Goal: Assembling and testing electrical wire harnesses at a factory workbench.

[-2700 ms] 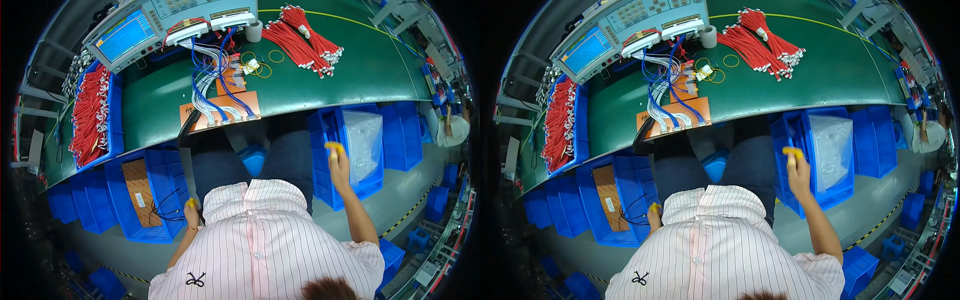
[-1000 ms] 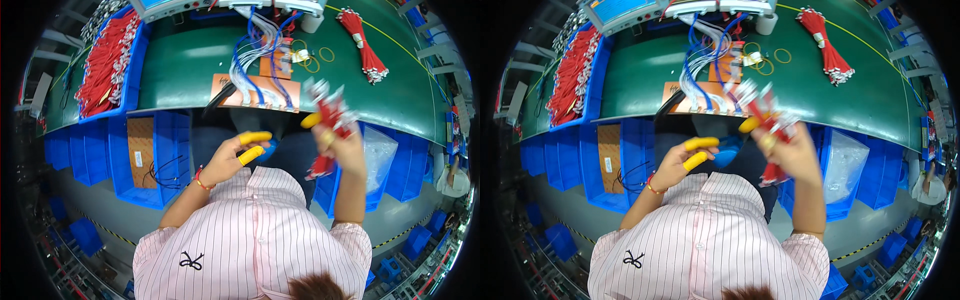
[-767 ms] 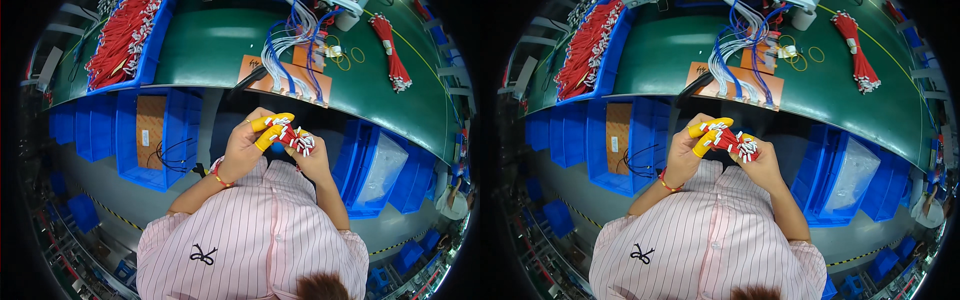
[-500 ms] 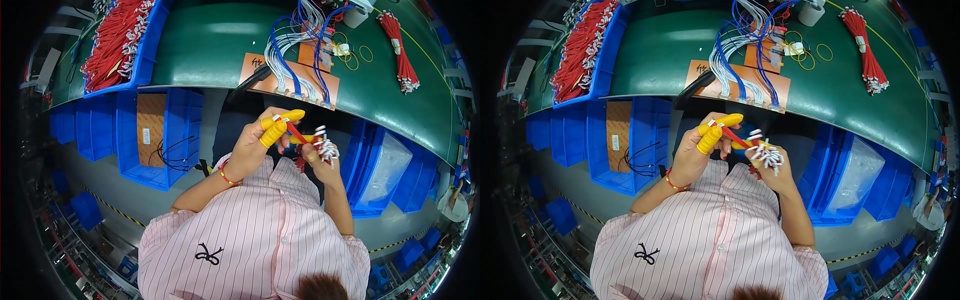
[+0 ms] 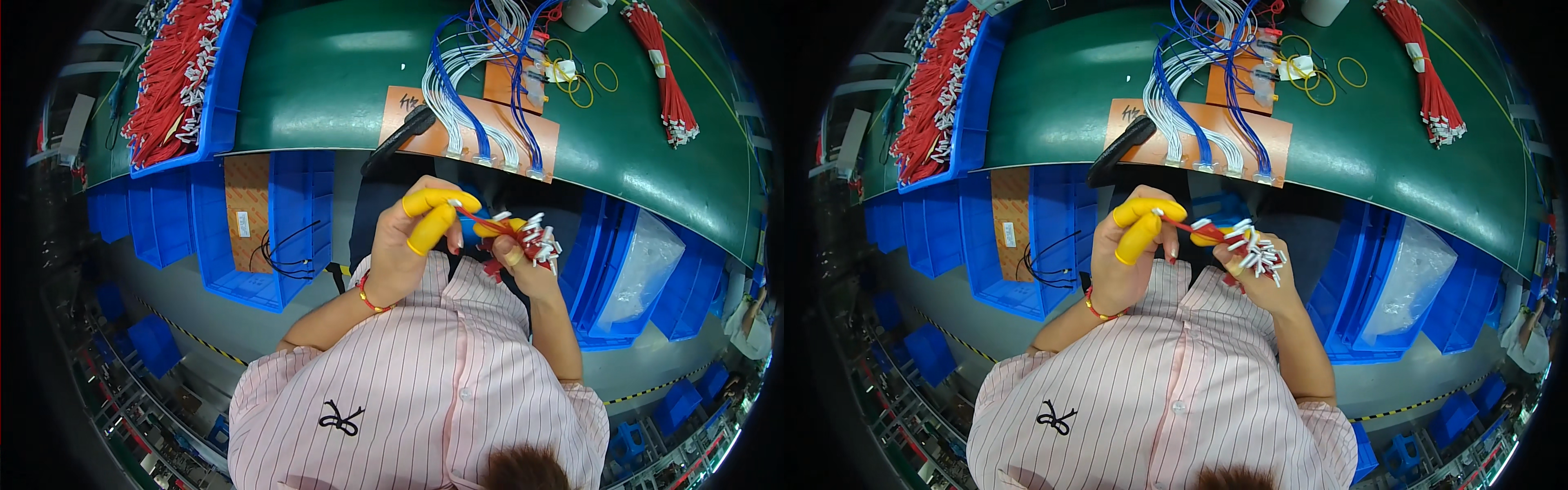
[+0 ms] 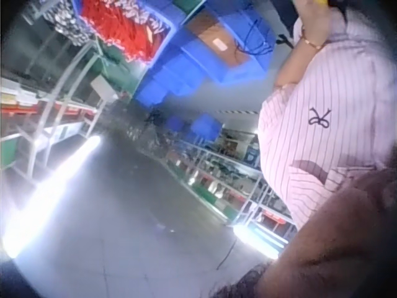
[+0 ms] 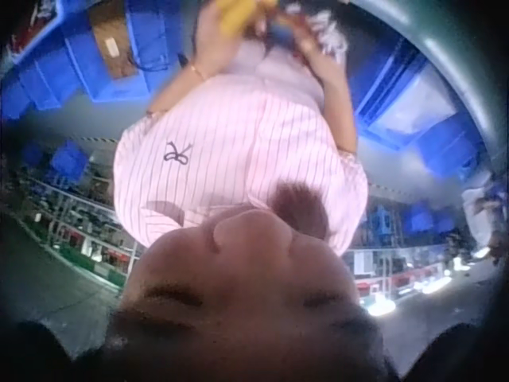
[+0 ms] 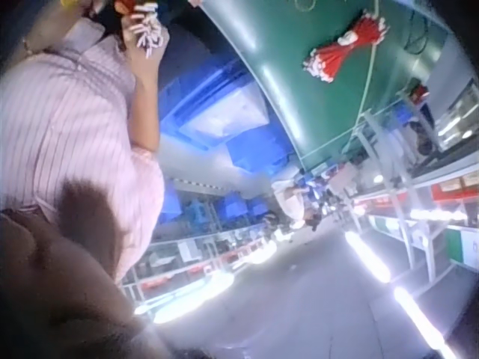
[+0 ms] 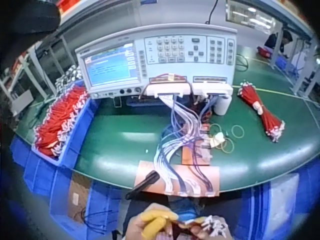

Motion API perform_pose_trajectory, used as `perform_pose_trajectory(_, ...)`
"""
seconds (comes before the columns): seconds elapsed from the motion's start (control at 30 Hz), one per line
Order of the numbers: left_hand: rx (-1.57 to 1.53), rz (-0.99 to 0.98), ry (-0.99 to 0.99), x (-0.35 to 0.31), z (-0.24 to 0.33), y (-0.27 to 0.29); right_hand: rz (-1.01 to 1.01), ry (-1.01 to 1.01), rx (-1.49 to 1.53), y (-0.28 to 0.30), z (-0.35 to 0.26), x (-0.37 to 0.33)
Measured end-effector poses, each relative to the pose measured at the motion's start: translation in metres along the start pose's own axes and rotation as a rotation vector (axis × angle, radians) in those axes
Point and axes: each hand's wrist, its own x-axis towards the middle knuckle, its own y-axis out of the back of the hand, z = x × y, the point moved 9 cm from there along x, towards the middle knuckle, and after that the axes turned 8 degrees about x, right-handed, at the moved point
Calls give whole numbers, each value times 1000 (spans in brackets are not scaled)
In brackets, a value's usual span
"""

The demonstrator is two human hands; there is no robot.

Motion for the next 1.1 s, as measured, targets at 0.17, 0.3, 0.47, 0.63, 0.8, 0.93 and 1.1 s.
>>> perform_pose_trajectory(0.17,-473,111,296,1,-34,5,62,184,-106,-11,-17,3)
perform_pose_trajectory(0.3,-355,54,346,-1,-40,12,-128,723,-533,-46,-68,-8)
perform_pose_trajectory(0.47,-2,153,182,5,-18,8,-25,866,-893,-55,-73,-14)
perform_pose_trajectory(0.63,94,103,202,9,-22,9,-98,832,-925,-49,-73,-14)
perform_pose_trajectory(0.8,-155,111,301,13,-28,17,-185,201,-298,22,-36,-8)
perform_pose_trajectory(0.93,-76,145,258,18,-30,23,227,72,-47,80,-29,-23)
perform_pose_trajectory(1.1,51,144,317,20,-40,20,168,111,396,81,-26,-23)
